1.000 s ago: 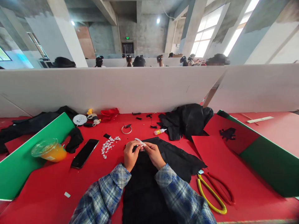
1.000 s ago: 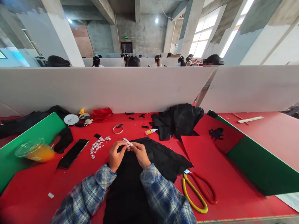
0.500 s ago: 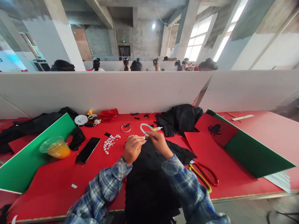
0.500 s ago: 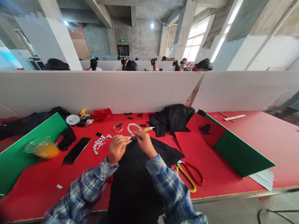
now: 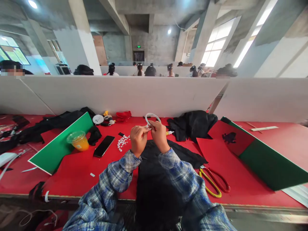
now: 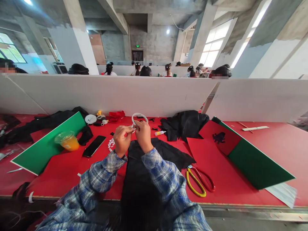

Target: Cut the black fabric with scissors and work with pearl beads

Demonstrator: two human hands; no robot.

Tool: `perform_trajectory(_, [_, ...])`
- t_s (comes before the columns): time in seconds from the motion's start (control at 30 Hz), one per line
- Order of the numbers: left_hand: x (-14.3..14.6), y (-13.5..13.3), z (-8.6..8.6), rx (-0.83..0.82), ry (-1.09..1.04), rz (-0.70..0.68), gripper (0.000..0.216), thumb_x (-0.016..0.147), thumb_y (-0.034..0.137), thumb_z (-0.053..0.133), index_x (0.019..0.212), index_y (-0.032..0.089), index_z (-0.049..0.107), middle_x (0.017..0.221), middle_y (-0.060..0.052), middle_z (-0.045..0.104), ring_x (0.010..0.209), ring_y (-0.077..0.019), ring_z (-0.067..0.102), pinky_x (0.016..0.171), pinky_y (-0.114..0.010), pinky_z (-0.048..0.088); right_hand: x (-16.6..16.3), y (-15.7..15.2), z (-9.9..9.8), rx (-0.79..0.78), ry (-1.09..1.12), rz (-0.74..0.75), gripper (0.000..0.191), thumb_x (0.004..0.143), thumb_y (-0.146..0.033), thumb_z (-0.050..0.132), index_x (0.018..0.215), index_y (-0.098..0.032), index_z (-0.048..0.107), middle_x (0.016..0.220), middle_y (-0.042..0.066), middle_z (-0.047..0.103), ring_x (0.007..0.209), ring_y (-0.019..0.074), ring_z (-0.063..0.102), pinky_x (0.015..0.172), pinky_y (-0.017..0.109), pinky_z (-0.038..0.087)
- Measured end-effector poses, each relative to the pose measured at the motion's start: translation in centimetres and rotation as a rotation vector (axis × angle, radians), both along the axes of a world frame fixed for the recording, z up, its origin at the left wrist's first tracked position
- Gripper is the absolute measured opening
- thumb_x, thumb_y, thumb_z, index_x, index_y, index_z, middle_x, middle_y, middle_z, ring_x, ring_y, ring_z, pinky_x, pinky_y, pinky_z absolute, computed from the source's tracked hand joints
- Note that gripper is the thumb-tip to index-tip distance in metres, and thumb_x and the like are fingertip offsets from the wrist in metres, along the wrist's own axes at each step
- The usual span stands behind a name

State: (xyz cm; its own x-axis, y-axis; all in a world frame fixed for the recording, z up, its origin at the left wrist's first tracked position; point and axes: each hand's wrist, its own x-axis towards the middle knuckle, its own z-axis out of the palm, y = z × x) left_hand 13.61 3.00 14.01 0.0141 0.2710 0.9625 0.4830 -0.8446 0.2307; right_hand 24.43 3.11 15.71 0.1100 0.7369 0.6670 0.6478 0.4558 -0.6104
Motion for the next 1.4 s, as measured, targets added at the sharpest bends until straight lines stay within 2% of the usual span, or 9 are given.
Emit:
perform_trajectory(0.4, [-2.4,-1.2,1.6,-0.064,-0.069,-0.061,0.013,0.085,0.019,0.06,0.072,0.019,0.06,0.072,-0.002,0.065,0.074,-0.0154,0.063,0.07,-0.031,0.052,-2.9,-1.0,0.6,0.008,0.223,0.09,0.033,0.067,-0.008,0.042,0.079,-0.02,0.071,0.068,0.004,0.066,0.067,0.0193,0.057,0.067,0.029,0.045])
perform_trajectory(0.5, [-2.3,-2.3,1.7,-0.057,-0.059,-0.081,0.013,0.086,0.019,0.058,0.073,0.02,0.06,0.073,-0.002,0.066,0.074,-0.015,0.064,0.069,-0.03,0.053,-2.5,-0.3,0.2,0.017,0.224,0.027,0.031,0.069,-0.01,0.043,0.079,-0.019,0.071,0.068,0.004,0.066,0.066,0.0188,0.056,0.066,0.028,0.044])
perform_trajectory(0.67, [-1.6,-5.9,1.2,0.067,0.198,-0.341,0.014,0.083,0.01,0.058,0.083,0.023,0.062,0.076,-0.001,0.069,0.08,-0.0151,0.066,0.077,-0.031,0.053,0.7,2.4,-1.6,-0.071,0.233,-0.148,0.032,0.077,-0.014,0.037,0.075,-0.013,0.069,0.061,0.005,0.064,0.056,0.0172,0.054,0.059,0.027,0.043])
perform_trajectory(0.8, [-2.1,-5.7,0.8,-0.373,-0.095,-0.316,0.008,0.084,0.022,0.061,0.092,0.021,0.061,0.087,-0.005,0.07,0.089,-0.018,0.067,0.083,-0.034,0.053,2.8,4.1,-4.5,-0.148,0.131,-0.118,0.036,0.08,-0.013,0.036,0.093,-0.013,0.069,0.074,0.006,0.068,0.067,0.0188,0.06,0.067,0.028,0.045])
perform_trajectory(0.9, [-3.0,-4.1,0.1,-0.814,-0.382,-0.482,0.04,0.084,0.034,0.061,0.119,0.02,0.05,0.094,-0.008,0.071,0.093,-0.021,0.068,0.086,-0.037,0.052,2.7,5.3,-7.0,-0.252,-0.019,-0.054,0.038,0.077,-0.006,0.04,0.1,-0.016,0.069,0.088,0.008,0.071,0.084,0.0206,0.063,0.082,0.031,0.044])
perform_trajectory(0.97, [-3.6,-3.1,-0.8,-0.997,-0.52,-0.577,0.048,0.082,0.036,0.062,0.124,0.019,0.046,0.092,-0.008,0.072,0.092,-0.0215,0.069,0.087,-0.038,0.052,2.4,6.1,-8.6,-0.328,-0.113,-0.015,0.039,0.076,-0.001,0.041,0.101,-0.017,0.068,0.098,0.009,0.071,0.096,0.0209,0.061,0.095,0.037,0.038])
perform_trajectory(1.1, [-5.4,-1.8,-3.4,-1.148,-0.696,-0.54,0.033,0.076,0.032,0.069,0.104,0.018,0.057,0.086,-0.006,0.071,0.084,-0.0196,0.07,0.081,-0.035,0.054,2.5,7.3,-11.0,-0.459,-0.232,0.014,0.03,0.081,-0.001,0.047,0.099,-0.016,0.067,0.106,0.011,0.067,0.107,0.0226,0.057,0.106,0.048,0.025])
perform_trajectory(1.27, [-7.7,-0.3,-5.8,-1.238,-0.765,-0.503,0.019,0.071,0.023,0.072,0.083,0.017,0.058,0.081,-0.004,0.069,0.073,-0.0139,0.068,0.078,-0.031,0.054,4.4,8.5,-12.4,-0.525,-0.223,0.064,0.02,0.089,-0.028,0.056,0.101,-0.014,0.062,0.109,0.007,0.062,0.101,0.0205,0.059,0.091,0.044,0.046])
perform_trajectory(1.4, [-6.7,0.9,-7.1,-1.313,-0.828,-0.49,0.017,0.07,0.021,0.072,0.077,0.016,0.057,0.073,-0.001,0.066,0.068,-0.012,0.066,0.077,-0.03,0.054,5.0,9.5,-13.0,-0.536,-0.155,0.2,0.018,0.089,-0.028,0.056,0.096,-0.013,0.063,0.094,0.003,0.067,0.082,0.0148,0.064,0.076,0.035,0.054])
